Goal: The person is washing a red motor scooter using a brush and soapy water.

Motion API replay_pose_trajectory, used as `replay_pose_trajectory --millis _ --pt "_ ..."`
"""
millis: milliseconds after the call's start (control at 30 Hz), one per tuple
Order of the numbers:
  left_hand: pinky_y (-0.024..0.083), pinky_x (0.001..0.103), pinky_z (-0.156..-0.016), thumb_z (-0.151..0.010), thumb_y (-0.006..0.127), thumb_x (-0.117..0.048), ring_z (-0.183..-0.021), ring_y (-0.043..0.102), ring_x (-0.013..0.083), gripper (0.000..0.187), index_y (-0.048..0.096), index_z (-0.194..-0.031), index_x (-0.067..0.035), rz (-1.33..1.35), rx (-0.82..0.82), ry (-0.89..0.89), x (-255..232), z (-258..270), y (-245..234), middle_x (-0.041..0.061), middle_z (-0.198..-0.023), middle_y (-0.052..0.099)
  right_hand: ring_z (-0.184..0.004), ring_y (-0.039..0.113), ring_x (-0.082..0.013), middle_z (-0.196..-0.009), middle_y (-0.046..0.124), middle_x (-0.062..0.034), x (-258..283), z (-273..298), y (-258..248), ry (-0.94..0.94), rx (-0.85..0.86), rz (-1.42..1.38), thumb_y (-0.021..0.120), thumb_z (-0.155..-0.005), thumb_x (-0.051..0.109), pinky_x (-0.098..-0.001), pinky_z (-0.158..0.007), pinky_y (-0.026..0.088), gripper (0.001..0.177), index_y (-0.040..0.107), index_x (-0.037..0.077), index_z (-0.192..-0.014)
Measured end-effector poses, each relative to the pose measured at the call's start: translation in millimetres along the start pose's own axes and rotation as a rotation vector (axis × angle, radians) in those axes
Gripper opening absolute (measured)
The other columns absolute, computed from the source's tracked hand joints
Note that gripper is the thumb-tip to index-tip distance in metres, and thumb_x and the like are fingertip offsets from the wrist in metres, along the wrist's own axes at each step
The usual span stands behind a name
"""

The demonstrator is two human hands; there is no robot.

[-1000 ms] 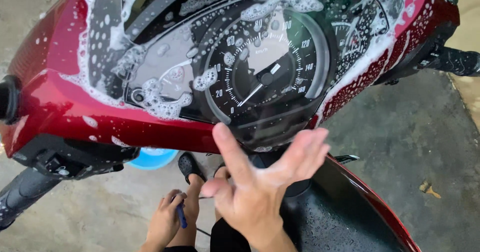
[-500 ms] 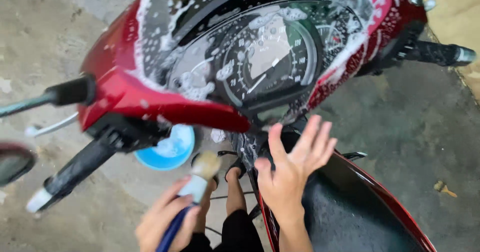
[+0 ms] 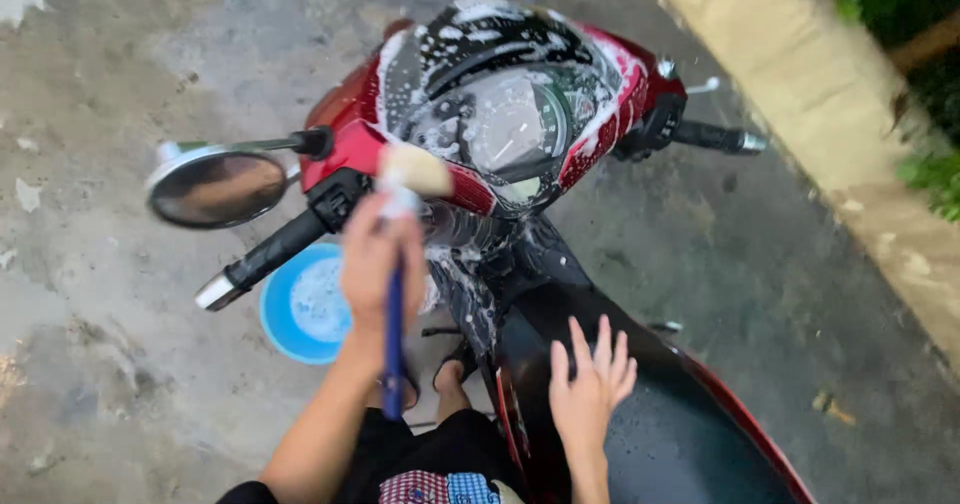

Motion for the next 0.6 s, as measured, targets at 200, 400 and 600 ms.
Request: replay_pose_trajectory --millis 200,400,600 --pt "0.057 0.037 -0.082 -0.095 0.07 0.004 -0.093 0.068 0.0312 0.027 0.063 -0.121 0.001 0.012 0.113 -0.033 -7.9 7.1 11.3 0.02 -0.121 0.065 -0.149 0.033 -0.0406 -0.154 0.051 -0.0071 -62.0 17.8 9.1 0.07 0.047 0.278 0.059 -0.094 0.045 -0.0626 -0.121 0.016 0.05 0.064 0.023 -0.139" --pt "0.054 0.044 -0.088 -0.093 0.074 -0.002 -0.097 0.065 0.0344 0.03 0.067 -0.122 -0.001 -0.184 0.085 -0.02 7.8 -17.3 -20.5 0.015 -0.116 0.066 -0.153 0.029 -0.038 -0.153 0.052 0.0016 -95.2 35.1 35.3 0.125 0.283 0.469 0.054 -0.093 0.055 -0.0638 -0.122 0.013 0.057 0.059 0.027 -0.143" --pt "0.053 0.046 -0.095 -0.09 0.069 0.0 -0.111 0.062 0.0412 0.036 0.066 -0.125 -0.002 -0.212 0.085 -0.031 -8.0 -24.7 -30.4 0.023 -0.135 0.06 -0.154 0.022 -0.036 -0.162 0.037 -0.0029 -111.3 47.5 70.0 0.165 0.578 0.506 0.05 -0.094 0.06 -0.0635 -0.121 0.009 0.07 0.041 0.025 -0.154"
Point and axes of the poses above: each hand's wrist, its own z-axis away from the middle knuckle, its own y-axis out of the palm, x = y × z, the point moved 8 cm from there along -z, towards the middle knuckle
